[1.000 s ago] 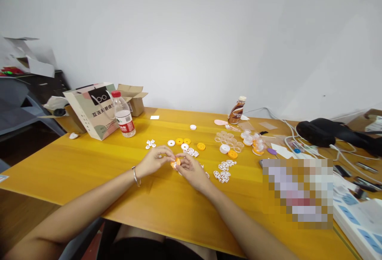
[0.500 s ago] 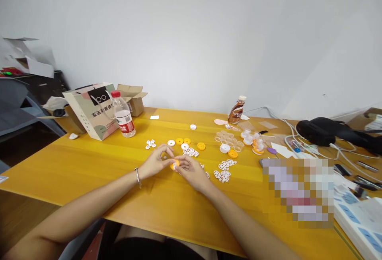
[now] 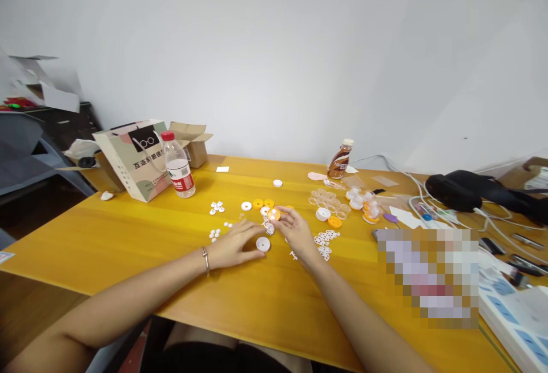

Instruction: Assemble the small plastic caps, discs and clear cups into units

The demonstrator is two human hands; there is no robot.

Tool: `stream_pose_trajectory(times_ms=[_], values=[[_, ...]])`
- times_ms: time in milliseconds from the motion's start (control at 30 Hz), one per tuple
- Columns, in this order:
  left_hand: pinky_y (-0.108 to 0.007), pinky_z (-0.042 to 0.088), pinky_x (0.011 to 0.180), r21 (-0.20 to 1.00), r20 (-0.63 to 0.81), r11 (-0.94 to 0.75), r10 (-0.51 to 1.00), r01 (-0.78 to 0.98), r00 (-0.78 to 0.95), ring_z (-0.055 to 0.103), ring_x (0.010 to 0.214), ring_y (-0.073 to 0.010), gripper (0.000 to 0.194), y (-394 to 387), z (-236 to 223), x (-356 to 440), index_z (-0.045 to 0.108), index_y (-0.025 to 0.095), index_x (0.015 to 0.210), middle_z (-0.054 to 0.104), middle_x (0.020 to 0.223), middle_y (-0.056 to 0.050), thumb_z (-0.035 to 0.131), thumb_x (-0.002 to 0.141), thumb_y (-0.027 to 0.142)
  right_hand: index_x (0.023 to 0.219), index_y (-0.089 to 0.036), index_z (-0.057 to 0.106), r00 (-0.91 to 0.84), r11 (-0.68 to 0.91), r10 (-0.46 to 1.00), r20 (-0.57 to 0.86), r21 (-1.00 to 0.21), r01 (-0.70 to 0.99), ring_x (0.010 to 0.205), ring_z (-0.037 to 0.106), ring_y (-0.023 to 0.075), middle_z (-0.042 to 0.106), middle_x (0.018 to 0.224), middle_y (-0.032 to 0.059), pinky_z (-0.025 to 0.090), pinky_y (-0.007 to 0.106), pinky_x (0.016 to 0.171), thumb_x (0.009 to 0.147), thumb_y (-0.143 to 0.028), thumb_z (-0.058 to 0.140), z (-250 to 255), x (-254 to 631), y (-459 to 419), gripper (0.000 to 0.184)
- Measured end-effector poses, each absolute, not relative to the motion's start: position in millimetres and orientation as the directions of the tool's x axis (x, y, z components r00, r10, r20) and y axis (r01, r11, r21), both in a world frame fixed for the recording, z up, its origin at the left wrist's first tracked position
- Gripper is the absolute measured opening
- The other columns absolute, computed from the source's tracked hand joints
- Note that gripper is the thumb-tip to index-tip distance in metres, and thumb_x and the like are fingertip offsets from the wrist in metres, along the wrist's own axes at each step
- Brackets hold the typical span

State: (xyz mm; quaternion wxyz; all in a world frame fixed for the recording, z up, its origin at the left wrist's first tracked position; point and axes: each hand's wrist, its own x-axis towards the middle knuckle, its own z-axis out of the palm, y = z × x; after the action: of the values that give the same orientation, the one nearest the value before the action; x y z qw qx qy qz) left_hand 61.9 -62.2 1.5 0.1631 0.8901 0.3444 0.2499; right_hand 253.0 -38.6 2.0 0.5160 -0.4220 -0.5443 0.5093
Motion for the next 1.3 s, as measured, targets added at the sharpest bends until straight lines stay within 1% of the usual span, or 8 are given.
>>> stream_pose_trajectory(times_ms=[100, 200, 333, 433, 500, 700, 1033, 1300], values=[[-0.036, 0.034, 0.089, 0.459, 0.323, -0.724, 0.676, 0.515, 0.662, 0.046, 0.100, -0.0212, 0.038, -61.0, -1.5, 64.8, 0.048, 0.022, 0.115, 0.053, 0.107, -0.008, 0.052, 0.078, 0.030, 0.095, -0.022, 0.055, -0.107, 0.150, 0.982, 0.157, -0.986, -0.071, 0.079, 0.060, 0.0161, 0.065, 0.081, 0.0020, 0.045, 0.031, 0.075, 0.060, -0.030, 0.070, -2.8, 252.2, -36.6, 0.039], [-0.033, 0.038, 0.086, 0.667, 0.337, -0.617, 0.750, 0.418, 0.569, 0.049, 0.095, -0.0183, 0.035, -55.0, 1.5, 61.8, 0.049, 0.022, 0.116, 0.054, 0.106, -0.008, 0.048, 0.081, 0.026, 0.095, -0.022, 0.055, -0.098, 0.150, 0.983, 0.154, -0.987, -0.053, 0.079, 0.060, 0.0169, 0.065, 0.082, 0.0026, 0.046, 0.031, 0.073, 0.059, -0.032, 0.070, -3.9, 251.6, -36.4, 0.040], [-0.030, 0.043, 0.083, 0.936, 0.277, -0.347, 0.832, 0.062, 0.481, 0.050, 0.099, -0.0169, 0.042, -46.1, 9.3, 53.2, 0.040, 0.025, 0.124, 0.047, 0.120, -0.008, 0.047, 0.082, 0.028, 0.095, -0.021, 0.055, -0.114, 0.128, 0.985, 0.132, -0.991, -0.043, 0.078, 0.061, 0.0174, 0.066, 0.082, 0.0028, 0.046, 0.031, 0.073, 0.060, -0.033, 0.069, -1.1, 250.0, -39.0, 0.040], [-0.031, 0.041, 0.088, 0.960, 0.280, -0.235, 0.824, -0.152, 0.493, 0.047, 0.107, -0.0184, 0.035, -43.1, 11.0, 50.9, 0.048, 0.023, 0.117, 0.044, 0.125, -0.007, 0.048, 0.082, 0.029, 0.095, -0.021, 0.056, -0.142, 0.126, 0.981, 0.133, -0.990, -0.061, 0.077, 0.061, 0.0163, 0.065, 0.080, 0.0021, 0.046, 0.032, 0.076, 0.060, -0.031, 0.070, 1.7, 246.3, -42.9, 0.039], [-0.032, 0.041, 0.090, 0.958, 0.279, -0.204, 0.830, -0.202, 0.482, 0.046, 0.109, -0.0187, 0.034, -42.8, 10.5, 51.9, 0.049, 0.021, 0.114, 0.045, 0.124, -0.008, 0.050, 0.081, 0.030, 0.095, -0.021, 0.056, -0.165, 0.134, 0.976, 0.144, -0.989, -0.066, 0.076, 0.061, 0.0156, 0.065, 0.079, 0.0019, 0.046, 0.032, 0.077, 0.060, -0.031, 0.070, 3.2, 243.3, -45.9, 0.039], [-0.032, 0.042, 0.088, 0.952, 0.275, -0.305, 0.863, 0.002, 0.424, 0.052, 0.098, -0.0165, 0.030, -44.6, 10.1, 56.0, 0.050, 0.018, 0.109, 0.053, 0.111, -0.009, 0.051, 0.080, 0.027, 0.095, -0.021, 0.056, -0.186, 0.176, 0.965, 0.183, -0.983, -0.055, 0.078, 0.060, 0.0164, 0.064, 0.080, 0.0032, 0.047, 0.034, 0.079, 0.060, -0.032, 0.070, 3.4, 237.5, -51.5, 0.040], [-0.028, 0.043, 0.084, 0.742, 0.484, -0.609, 0.776, 0.279, 0.404, 0.052, 0.089, -0.0141, 0.034, -54.3, 10.5, 59.2, 0.049, 0.020, 0.112, 0.051, 0.101, -0.007, 0.053, 0.078, 0.024, 0.095, -0.022, 0.057, -0.233, 0.225, 0.948, 0.217, -0.974, 0.006, 0.079, 0.061, 0.0155, 0.065, 0.082, 0.0018, 0.047, 0.034, 0.081, 0.065, -0.029, 0.066, -3.8, 236.0, -52.9, 0.032], [-0.027, 0.043, 0.081, 0.650, 0.494, -0.646, 0.759, 0.400, 0.424, 0.053, 0.083, -0.0135, 0.031, -55.3, 6.3, 56.7, 0.053, 0.021, 0.109, 0.053, 0.092, -0.004, 0.054, 0.078, 0.024, 0.096, -0.024, 0.057, -0.243, 0.200, 0.951, 0.191, -0.980, 0.014, 0.082, 0.063, 0.0181, 0.069, 0.080, 0.0006, 0.045, 0.037, 0.085, 0.068, -0.022, 0.061, -1.4, 232.8, -59.2, 0.029]])
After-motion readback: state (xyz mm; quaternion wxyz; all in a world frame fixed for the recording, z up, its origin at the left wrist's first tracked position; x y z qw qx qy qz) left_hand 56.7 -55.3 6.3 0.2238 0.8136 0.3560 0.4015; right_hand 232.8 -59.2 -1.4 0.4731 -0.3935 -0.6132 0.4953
